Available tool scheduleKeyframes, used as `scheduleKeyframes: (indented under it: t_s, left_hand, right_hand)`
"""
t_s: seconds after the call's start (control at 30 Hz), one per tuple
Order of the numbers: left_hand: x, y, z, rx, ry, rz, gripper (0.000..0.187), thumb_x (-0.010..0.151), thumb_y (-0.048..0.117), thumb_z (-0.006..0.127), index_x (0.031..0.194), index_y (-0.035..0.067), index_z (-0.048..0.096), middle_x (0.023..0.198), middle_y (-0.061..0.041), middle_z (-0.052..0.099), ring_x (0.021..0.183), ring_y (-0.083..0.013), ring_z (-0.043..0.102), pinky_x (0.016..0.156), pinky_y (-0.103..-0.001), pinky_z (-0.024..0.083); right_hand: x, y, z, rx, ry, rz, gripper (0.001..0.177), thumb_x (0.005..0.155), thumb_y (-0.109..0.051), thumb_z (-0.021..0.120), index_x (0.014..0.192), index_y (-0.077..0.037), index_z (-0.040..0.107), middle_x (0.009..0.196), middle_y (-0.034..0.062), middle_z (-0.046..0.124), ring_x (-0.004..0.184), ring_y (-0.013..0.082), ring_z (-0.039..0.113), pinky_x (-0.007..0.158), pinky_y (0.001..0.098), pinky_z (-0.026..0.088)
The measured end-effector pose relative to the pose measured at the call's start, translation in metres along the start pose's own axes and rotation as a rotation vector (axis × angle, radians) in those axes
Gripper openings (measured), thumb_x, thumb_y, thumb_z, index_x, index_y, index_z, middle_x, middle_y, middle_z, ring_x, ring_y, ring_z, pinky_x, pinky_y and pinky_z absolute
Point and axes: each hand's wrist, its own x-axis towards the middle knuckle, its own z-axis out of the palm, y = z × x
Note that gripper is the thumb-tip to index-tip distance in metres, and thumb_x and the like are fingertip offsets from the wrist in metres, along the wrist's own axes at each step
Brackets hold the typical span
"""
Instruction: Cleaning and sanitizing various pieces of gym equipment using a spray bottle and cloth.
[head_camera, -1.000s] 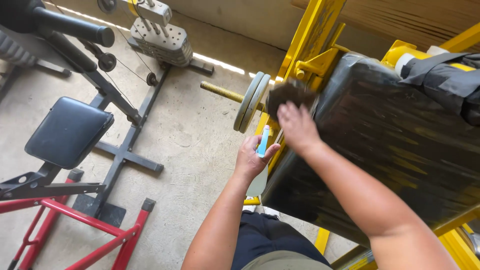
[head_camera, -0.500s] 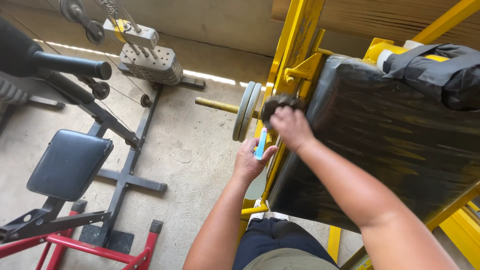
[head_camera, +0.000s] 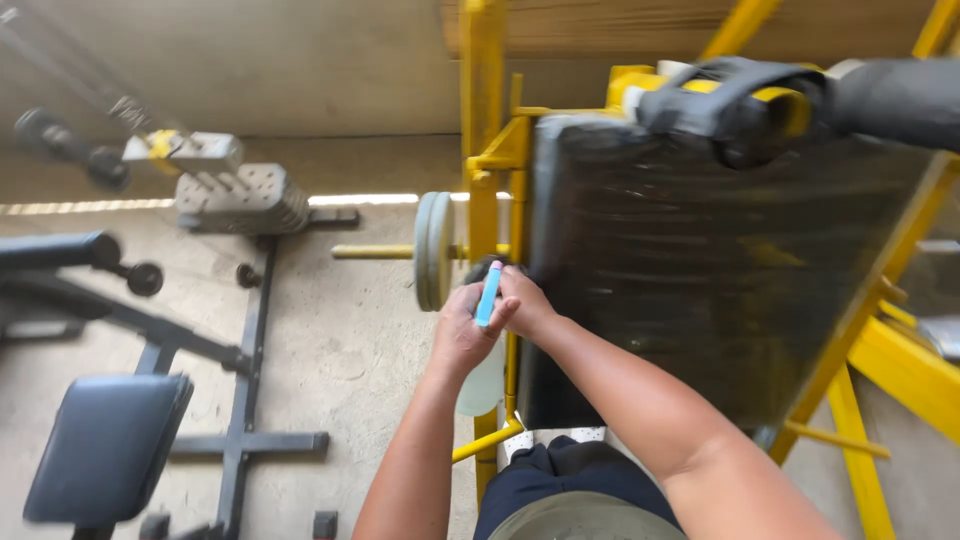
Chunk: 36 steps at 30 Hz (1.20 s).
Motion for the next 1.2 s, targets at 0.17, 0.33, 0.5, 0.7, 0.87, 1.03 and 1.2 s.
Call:
scheduleKeyframes:
  t_s: [0.17, 0.33, 0.5, 0.7, 0.87, 1.03, 1.2]
  left_hand:
    - [0.028, 0.062, 0.019, -0.165, -0.279, 0.014, 0.063, 0.083, 0.063, 0.072, 0.103, 0.003, 0.071, 0.092, -0.013, 0.071, 0.088, -0.0242, 0.069, 0.080, -0.037, 0.055]
    - [0.047, 0.101, 0.104, -0.227, -0.499, 0.071, 0.067, 0.080, 0.062, 0.075, 0.114, 0.004, 0.072, 0.102, -0.009, 0.073, 0.100, -0.0202, 0.069, 0.089, -0.035, 0.054]
    - [0.024, 0.162, 0.207, -0.254, -0.774, 0.180, 0.071, 0.080, 0.063, 0.075, 0.119, 0.003, 0.069, 0.105, -0.010, 0.072, 0.101, -0.0214, 0.069, 0.090, -0.036, 0.054]
    - [-0.062, 0.247, 0.318, -0.254, -1.127, 0.304, 0.066, 0.079, 0.059, 0.078, 0.113, 0.003, 0.068, 0.093, -0.010, 0.071, 0.088, -0.0175, 0.066, 0.081, -0.033, 0.056]
    - [-0.147, 0.289, 0.421, -0.366, -1.300, 0.422, 0.067, 0.081, 0.057, 0.080, 0.114, 0.001, 0.065, 0.095, -0.008, 0.069, 0.089, -0.0156, 0.065, 0.083, -0.031, 0.055]
    - [-0.232, 0.330, 0.501, -0.227, -1.484, 0.480, 0.069, 0.077, 0.058, 0.081, 0.110, 0.000, 0.067, 0.092, -0.011, 0.070, 0.087, -0.0178, 0.067, 0.082, -0.033, 0.056]
    - [-0.303, 0.344, 0.565, -0.339, -1.644, 0.402, 0.077, 0.076, 0.065, 0.079, 0.115, 0.000, 0.065, 0.099, -0.013, 0.072, 0.094, -0.0197, 0.068, 0.086, -0.035, 0.056]
  right_hand:
    - [-0.048, 0.042, -0.066, 0.531, 0.134, 0.146, 0.024, 0.089, -0.018, 0.069, 0.108, -0.003, 0.067, 0.104, 0.0125, 0.068, 0.092, 0.0243, 0.068, 0.084, 0.0397, 0.055]
    - [-0.163, 0.096, -0.148, 1.438, 0.381, 0.488, 0.042, 0.083, -0.005, 0.056, 0.124, -0.008, 0.066, 0.111, 0.0102, 0.072, 0.101, 0.0227, 0.070, 0.089, 0.0394, 0.058]
    - [-0.300, 0.159, -0.188, 1.855, 0.912, 0.198, 0.033, 0.098, -0.014, 0.053, 0.130, -0.013, 0.060, 0.124, 0.0080, 0.069, 0.111, 0.0223, 0.069, 0.099, 0.0402, 0.055]
    - [-0.481, 0.232, -0.200, 1.755, 1.455, 0.110, 0.028, 0.103, -0.027, 0.055, 0.127, -0.013, 0.062, 0.123, 0.0069, 0.068, 0.111, 0.0228, 0.068, 0.099, 0.0428, 0.054]
    - [-0.652, 0.258, -0.247, 1.126, 2.043, 0.069, 0.020, 0.105, -0.018, 0.062, 0.124, -0.013, 0.063, 0.122, 0.0019, 0.067, 0.113, 0.0168, 0.065, 0.103, 0.0360, 0.053]
    - [-0.789, 0.275, -0.261, 0.325, 2.234, 0.237, 0.019, 0.106, -0.007, 0.071, 0.124, -0.008, 0.066, 0.122, 0.0041, 0.068, 0.112, 0.0151, 0.063, 0.103, 0.0320, 0.052]
    - [-0.832, 0.298, -0.250, -0.551, 1.261, 1.261, 0.032, 0.092, -0.013, 0.069, 0.122, -0.005, 0.072, 0.137, 0.0281, 0.054, 0.127, 0.0445, 0.051, 0.109, 0.0507, 0.043]
